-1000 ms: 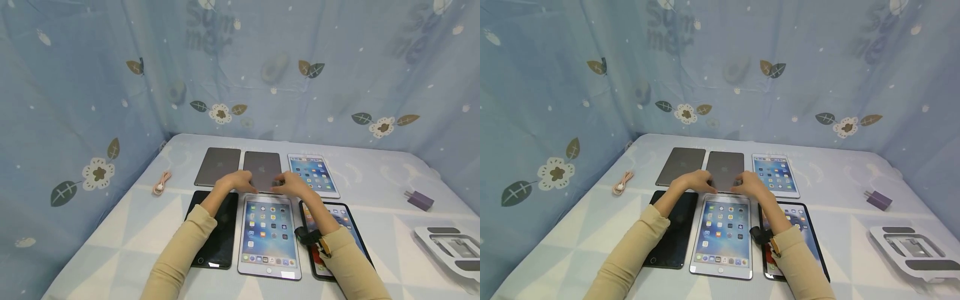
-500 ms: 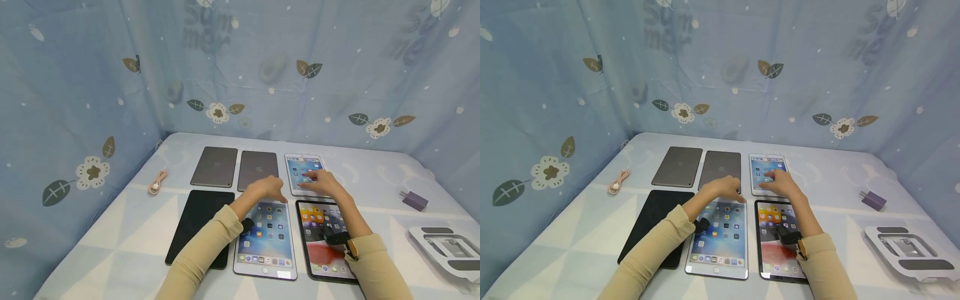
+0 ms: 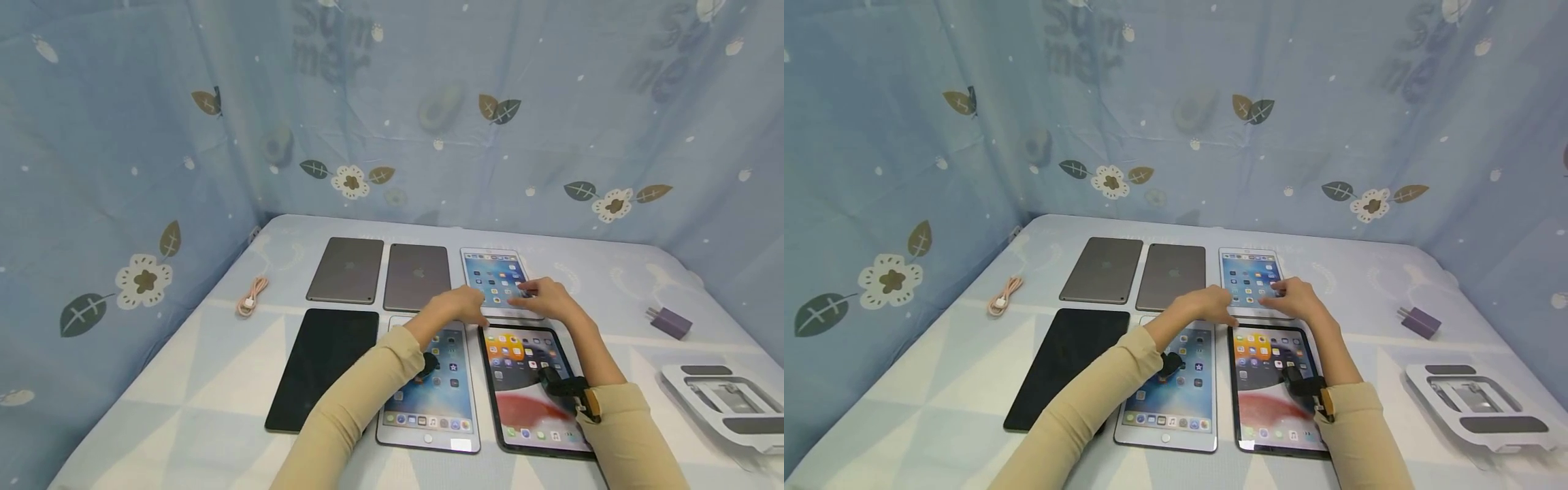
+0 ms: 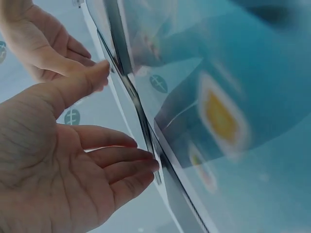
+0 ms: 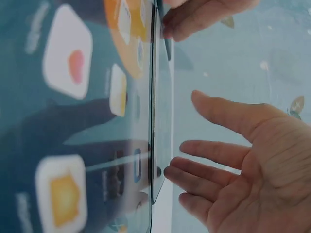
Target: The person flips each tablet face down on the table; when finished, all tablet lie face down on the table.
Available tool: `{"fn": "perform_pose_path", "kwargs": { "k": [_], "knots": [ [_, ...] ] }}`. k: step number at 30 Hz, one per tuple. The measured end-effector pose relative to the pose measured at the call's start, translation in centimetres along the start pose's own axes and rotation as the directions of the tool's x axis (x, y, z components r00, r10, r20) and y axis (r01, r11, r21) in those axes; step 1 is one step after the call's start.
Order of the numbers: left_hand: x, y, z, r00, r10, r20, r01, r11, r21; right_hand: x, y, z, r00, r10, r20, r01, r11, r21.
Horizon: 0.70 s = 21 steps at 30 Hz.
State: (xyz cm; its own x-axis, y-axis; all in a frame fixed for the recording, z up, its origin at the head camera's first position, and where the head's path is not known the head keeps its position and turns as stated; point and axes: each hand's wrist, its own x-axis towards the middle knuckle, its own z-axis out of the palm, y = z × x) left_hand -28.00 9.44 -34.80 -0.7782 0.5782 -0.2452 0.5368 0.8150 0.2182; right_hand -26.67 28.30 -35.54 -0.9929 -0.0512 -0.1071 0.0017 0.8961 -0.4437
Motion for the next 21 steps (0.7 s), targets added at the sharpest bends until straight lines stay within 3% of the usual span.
{"fn": "perform_pose_path", "kwargs": {
  "k": [10, 18, 21],
  "knots": [
    [0.4, 0.5, 0.3, 0.999, -0.031, -0.010, 0.031, 0.999, -0.025, 0.0, 1.1, 0.5, 0.991, 0.133, 0.021, -0.134, 0.991, 0.006],
    [0.8, 0.8, 0.3, 0.997, -0.051, -0.066, 0.049, 0.998, -0.025, 0.5, 1.7, 1.0, 0.993, 0.121, 0.017, -0.121, 0.992, 0.035],
    [0.9, 0.9, 0.3, 0.995, -0.057, -0.082, 0.052, 0.997, -0.056, 0.7, 1.8, 1.2, 0.990, 0.138, -0.008, -0.137, 0.984, 0.112]
  ]
}}
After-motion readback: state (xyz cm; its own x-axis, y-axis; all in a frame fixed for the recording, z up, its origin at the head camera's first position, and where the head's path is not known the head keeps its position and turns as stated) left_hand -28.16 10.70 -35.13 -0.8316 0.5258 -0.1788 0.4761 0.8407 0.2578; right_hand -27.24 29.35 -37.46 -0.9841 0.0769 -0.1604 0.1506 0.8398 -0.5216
